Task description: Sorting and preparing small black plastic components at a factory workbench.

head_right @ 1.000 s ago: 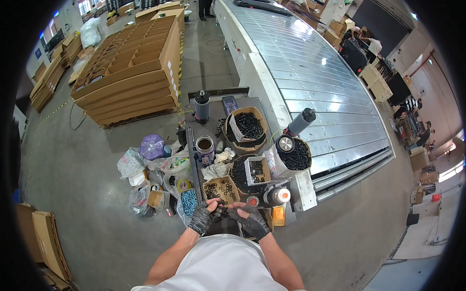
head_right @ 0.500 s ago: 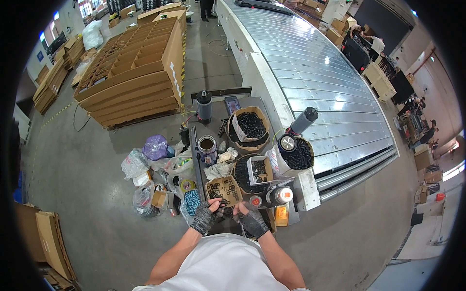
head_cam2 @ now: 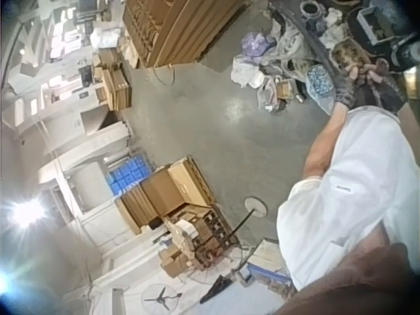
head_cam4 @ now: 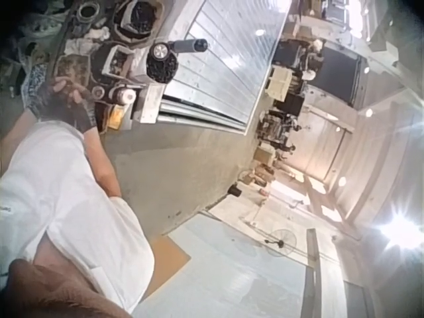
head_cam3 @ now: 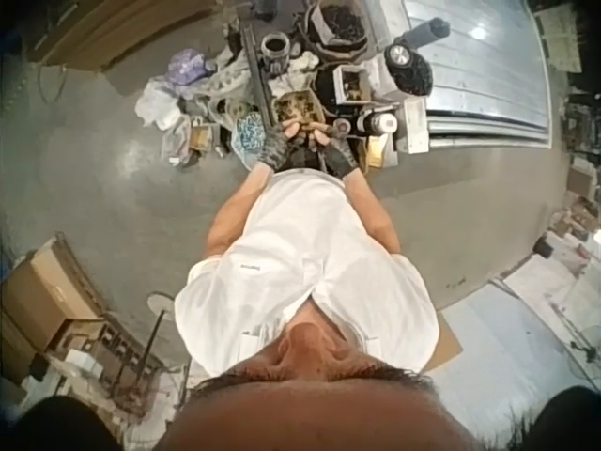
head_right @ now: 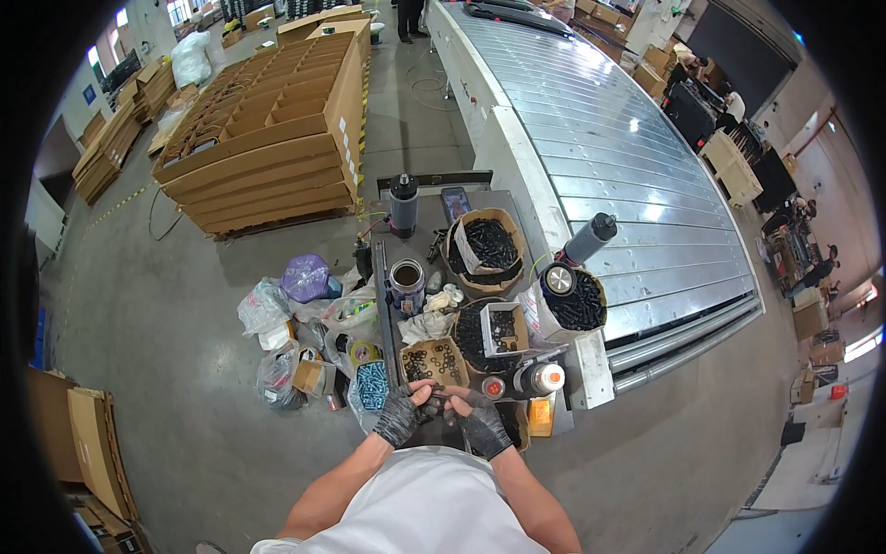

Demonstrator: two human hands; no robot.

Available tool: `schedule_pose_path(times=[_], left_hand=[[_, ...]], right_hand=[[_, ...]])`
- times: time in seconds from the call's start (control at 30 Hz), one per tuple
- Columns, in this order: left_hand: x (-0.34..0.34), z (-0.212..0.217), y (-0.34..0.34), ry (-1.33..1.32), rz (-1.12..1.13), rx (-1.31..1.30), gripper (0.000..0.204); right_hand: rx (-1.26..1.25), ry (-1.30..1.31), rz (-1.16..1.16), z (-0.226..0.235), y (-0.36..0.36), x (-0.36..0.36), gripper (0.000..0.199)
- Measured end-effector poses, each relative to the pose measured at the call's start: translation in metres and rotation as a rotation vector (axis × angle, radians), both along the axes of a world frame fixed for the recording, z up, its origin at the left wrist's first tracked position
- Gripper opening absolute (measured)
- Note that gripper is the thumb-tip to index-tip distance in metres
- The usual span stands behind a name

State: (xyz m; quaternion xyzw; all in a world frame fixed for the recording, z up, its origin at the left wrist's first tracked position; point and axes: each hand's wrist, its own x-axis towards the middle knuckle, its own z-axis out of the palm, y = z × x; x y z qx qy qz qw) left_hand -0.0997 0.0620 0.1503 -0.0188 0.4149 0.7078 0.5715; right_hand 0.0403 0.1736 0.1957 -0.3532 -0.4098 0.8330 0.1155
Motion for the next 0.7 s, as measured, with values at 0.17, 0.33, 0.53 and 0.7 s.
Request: schedule_pose_path(times=[0.17, 0.33, 0.53, 0.7], left_hand=[[0.0, -0.001, 0.0, -0.008, -0.006, 0.017, 0.034], [0.007, -0.013, 0.002, -0.044, 0.04, 0.025, 0.038], [0.008, -0.01, 0.004, -0.063, 0.063, 0.052, 0.039], [0.008, -0.009, 0.005, -0.03, 0.089, 0.058, 0.028]], right_hand=[[0.077, -0.037, -0.019, -0.004, -0.001, -0.003, 0.024], [0.324, -0.115, -0.026, -0.009, -0.012, -0.007, 0.02], [0.411, -0.117, -0.035, -0.009, -0.013, -0.008, 0.025], [0.348, -0.069, -0.053, -0.006, -0.013, -0.008, 0.023]])
